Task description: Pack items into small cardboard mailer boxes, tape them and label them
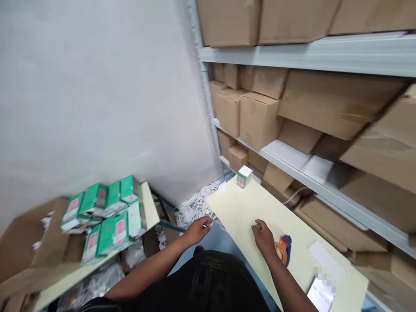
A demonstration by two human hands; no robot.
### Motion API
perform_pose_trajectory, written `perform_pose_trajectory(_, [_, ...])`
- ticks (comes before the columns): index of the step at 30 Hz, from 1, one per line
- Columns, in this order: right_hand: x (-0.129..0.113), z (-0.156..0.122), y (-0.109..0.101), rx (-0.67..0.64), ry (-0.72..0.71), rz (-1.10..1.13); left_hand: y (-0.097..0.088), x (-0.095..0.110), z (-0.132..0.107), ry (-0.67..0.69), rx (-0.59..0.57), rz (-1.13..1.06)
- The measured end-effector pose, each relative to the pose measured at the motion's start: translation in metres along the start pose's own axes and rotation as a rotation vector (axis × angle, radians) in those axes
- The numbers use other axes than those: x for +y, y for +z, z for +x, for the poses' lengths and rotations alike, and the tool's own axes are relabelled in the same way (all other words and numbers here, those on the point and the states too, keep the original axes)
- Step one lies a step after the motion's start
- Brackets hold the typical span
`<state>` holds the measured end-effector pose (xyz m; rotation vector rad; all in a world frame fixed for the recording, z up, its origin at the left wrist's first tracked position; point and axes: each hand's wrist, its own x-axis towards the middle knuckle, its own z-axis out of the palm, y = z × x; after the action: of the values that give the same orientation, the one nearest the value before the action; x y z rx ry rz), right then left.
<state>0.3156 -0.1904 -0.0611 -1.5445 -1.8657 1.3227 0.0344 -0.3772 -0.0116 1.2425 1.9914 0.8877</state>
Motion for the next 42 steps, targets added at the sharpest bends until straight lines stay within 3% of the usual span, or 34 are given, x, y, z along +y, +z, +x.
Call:
perform_pose_trajectory(6, [-0.043, -0.01, 0.071, -0.284, -0.023, 0.075, -0.046, -0.029, -0.071, -0.117, 0.23, -0.121])
perform_pose_trajectory(12, [-0.098, -0.035, 0.151, -0.454, -0.09, 0.043, -0.092, -0.073, -0.151, -0.21, 0.409, -0.246])
perform_pose_trajectory(20, [-0.187, -0.115, 0.294, -0.578, -0.259, -0.083, -0.17, -0.165, -0.268, -0.327, 0.558, -0.323])
perform_pose_trajectory(24, [-0.227, -0.162, 0.355, -0.661, -0.277, -0.056, -0.205, -0.199, -0.315, -0.369, 0.617, -0.357])
perform_pose_trajectory(28, [-0.254, -0.193, 0.393, -0.775, -0.317, -0.066, -0.227, -0.222, -0.348, -0.405, 0.727, -0.434])
perform_pose_trajectory(33, [-0.28, -0.198, 0.435, -0.911, -0.353, -0.115, -0.242, -0.252, -0.376, -0.485, 0.885, -0.493])
perform_pose_trajectory(42, [-0.342, -0.196, 0.559, -1.237, -0.474, -0.136, -0.285, -0.292, -0.423, -0.72, 1.205, -0.464])
